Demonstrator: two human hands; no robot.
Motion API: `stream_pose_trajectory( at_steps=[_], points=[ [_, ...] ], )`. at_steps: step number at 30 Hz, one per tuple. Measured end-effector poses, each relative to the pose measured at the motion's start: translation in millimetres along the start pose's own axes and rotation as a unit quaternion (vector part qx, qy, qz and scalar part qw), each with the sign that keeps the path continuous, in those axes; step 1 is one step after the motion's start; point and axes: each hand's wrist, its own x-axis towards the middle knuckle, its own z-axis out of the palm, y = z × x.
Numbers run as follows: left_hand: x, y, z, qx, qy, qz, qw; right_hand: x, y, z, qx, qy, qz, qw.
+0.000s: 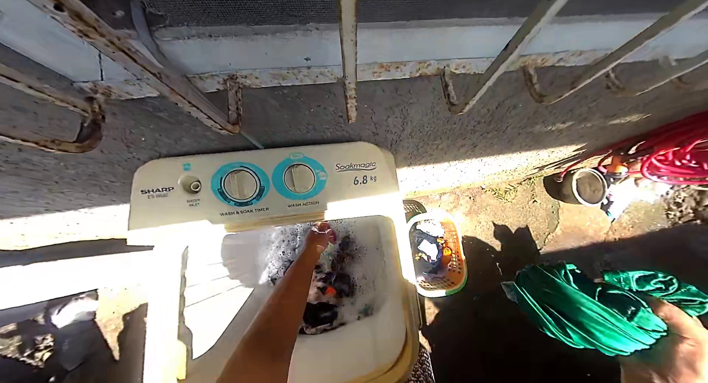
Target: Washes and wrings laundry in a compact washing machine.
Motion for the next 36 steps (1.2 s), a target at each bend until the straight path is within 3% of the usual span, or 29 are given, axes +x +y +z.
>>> stream_pose_trajectory(
  at_steps=[3,5,7,10,12,15,17,18,20,21,23,25,28,31,34,36],
  points=[
    [46,-15,16,0.211,0.005,0.038,0.977,46,67,-16,-0.087,-0.044,0.001,0.995],
    [49,-28,24,0.341,-0.015,0.000,0.940,75,133,-27,-0.199,-0.100,0.013,0.975],
    [33,-38,33,0.415,-0.044,-0.027,0.908,90,167,-32,-0.288,-0.146,0.008,0.947],
    [-20,-59,22,0.493,-0.111,-0.084,0.859,69,161,-7,-0.338,-0.215,-0.033,0.916],
    [-57,-94,4,0.525,-0.148,-0.105,0.832,40,141,15,-0.292,-0.281,-0.047,0.913],
    [-76,-144,-43,0.473,-0.172,-0.100,0.858,-20,113,65,-0.179,-0.406,-0.078,0.893],
    [-80,-153,-73,0.418,-0.195,-0.099,0.882,-63,104,108,-0.172,-0.517,-0.085,0.835],
    [-82,-151,-86,0.387,-0.196,-0.088,0.897,-81,106,136,-0.205,-0.580,-0.085,0.784],
    [-96,-127,-106,0.346,-0.188,-0.067,0.917,-108,123,202,-0.336,-0.689,-0.061,0.639],
    [-107,-108,-114,0.332,-0.180,-0.056,0.924,-118,141,238,-0.408,-0.708,-0.047,0.575],
    [-122,-87,-123,0.327,-0.164,-0.025,0.930,-127,188,298,-0.532,-0.681,-0.029,0.502],
    [-134,-75,-130,0.314,-0.135,-0.008,0.940,-118,234,339,-0.603,-0.620,-0.014,0.501],
    [-140,-63,-143,0.293,-0.113,-0.003,0.949,-97,300,390,-0.630,-0.540,0.021,0.558],
    [-143,-50,-154,0.277,-0.085,0.028,0.957,-125,362,434,-0.656,-0.516,0.037,0.550],
    [-145,-46,-161,0.284,-0.073,0.054,0.955,-183,408,422,-0.608,-0.533,-0.041,0.588],
    [-144,-49,-161,0.293,-0.083,0.057,0.951,-190,430,396,-0.612,-0.548,-0.085,0.564]
  ],
)
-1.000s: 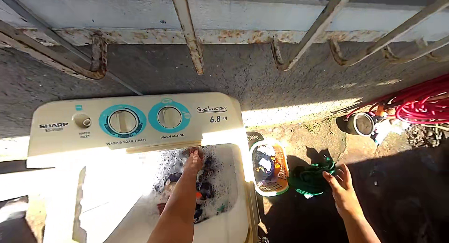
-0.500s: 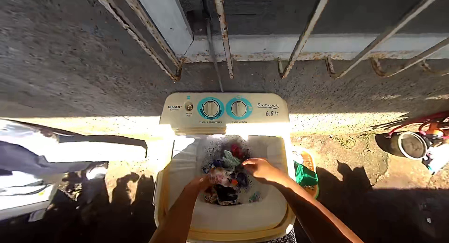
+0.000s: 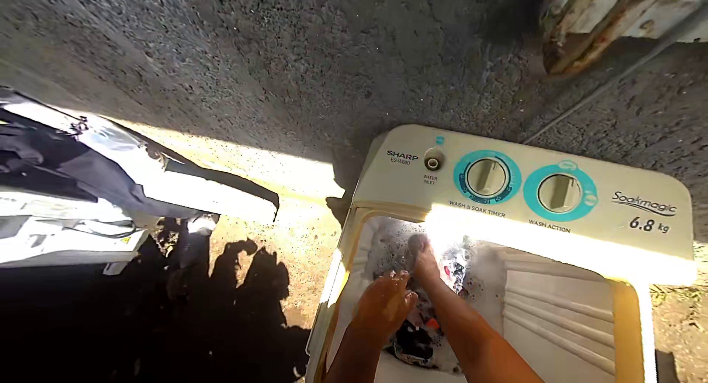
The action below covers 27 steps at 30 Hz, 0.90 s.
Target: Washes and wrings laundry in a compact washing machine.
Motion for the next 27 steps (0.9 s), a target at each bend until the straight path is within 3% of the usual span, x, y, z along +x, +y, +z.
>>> stream_pose_trajectory(
  at_steps=[5,7,10,16,19,24,27],
  points=[
    [7,-2,11,-0.019,-0.026,0.013,0.999,-75,77,0,-0.017,-0.070,0.037,0.997],
    [10,-5,14,-0.022,-0.037,0.004,0.999,-94,87,-21,-0.078,-0.163,0.066,0.981],
    [15,-15,22,-0.034,-0.045,-0.019,0.998,-134,83,-80,-0.130,-0.228,0.001,0.965],
    [13,-14,39,-0.025,-0.041,0.023,0.999,-264,58,-198,-0.134,-0.066,-0.023,0.989],
    [10,8,41,-0.042,-0.036,0.060,0.997,-312,65,-224,-0.013,0.066,-0.109,0.992],
    [11,64,62,-0.114,-0.053,0.137,0.983,-389,45,-274,0.231,0.194,-0.192,0.934],
    [13,91,87,-0.238,-0.069,0.220,0.943,-432,33,-299,0.284,0.260,-0.240,0.891]
  ],
)
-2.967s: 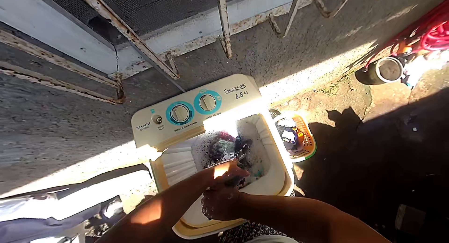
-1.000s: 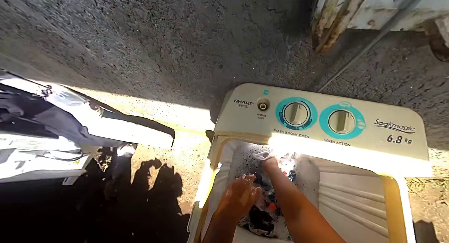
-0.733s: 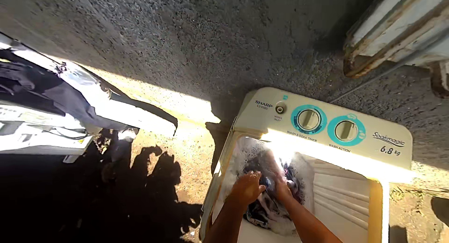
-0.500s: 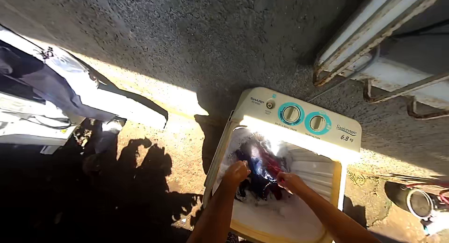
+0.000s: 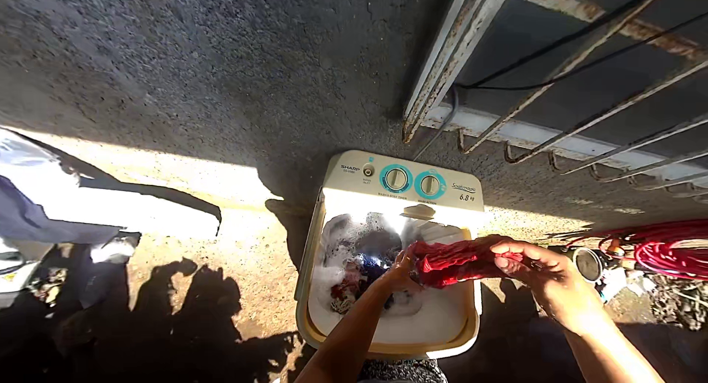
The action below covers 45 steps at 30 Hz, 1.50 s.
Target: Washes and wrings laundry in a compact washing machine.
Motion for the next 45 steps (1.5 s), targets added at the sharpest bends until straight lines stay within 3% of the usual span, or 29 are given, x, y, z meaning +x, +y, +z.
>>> stream_pose_trajectory(
  at_steps=[3,5,7,10,12,14,17,19,23,26,29,31,35,38,41,43,45],
  points=[
    [-12,21,20,-0.241,-0.006,0.013,0.970,-15,-19,-14,0.024,0.034,-0.014,0.999],
    [-22,22,18,-0.394,0.000,-0.003,0.919,-25,-15,-12,0.024,0.037,0.020,0.999],
    [-33,10,4,-0.473,0.048,0.025,0.879,-32,8,-1,0.017,0.004,0.083,0.996],
    [-52,8,-15,-0.495,0.162,0.077,0.850,-38,67,34,0.005,-0.077,0.237,0.968],
    [-65,18,-22,-0.464,0.189,0.095,0.860,-39,102,72,0.045,-0.111,0.355,0.927],
    [-67,21,-21,-0.419,0.196,0.108,0.880,-37,131,117,0.148,-0.078,0.445,0.880],
    [-70,21,-13,-0.332,0.178,0.125,0.918,-19,146,166,0.360,-0.011,0.509,0.782],
    [-79,28,-11,-0.326,0.164,0.145,0.920,-5,153,179,0.483,-0.036,0.489,0.726],
    [-115,77,-21,-0.449,0.126,0.149,0.872,7,142,190,0.586,-0.052,0.328,0.739],
    [-110,61,-41,-0.481,0.122,0.155,0.854,3,129,184,0.579,0.021,0.327,0.747],
    [-85,22,-44,-0.480,0.208,0.089,0.847,0,113,173,0.578,0.025,0.293,0.761],
    [-77,1,-30,-0.499,0.216,0.056,0.837,3,108,173,0.596,0.010,0.302,0.744],
    [-75,0,-4,-0.584,0.175,0.095,0.787,4,111,172,0.607,-0.045,0.380,0.696],
    [-68,17,-11,-0.523,0.208,0.101,0.820,-2,122,162,0.559,-0.019,0.430,0.709],
    [-62,36,-27,-0.405,0.229,0.089,0.881,-5,135,158,0.532,-0.019,0.504,0.680],
    [-61,49,-28,-0.348,0.227,0.105,0.903,-10,143,164,0.575,-0.077,0.480,0.658],
    [-64,61,-21,-0.324,0.226,0.119,0.911,-6,137,173,0.636,-0.051,0.427,0.641]
  ],
)
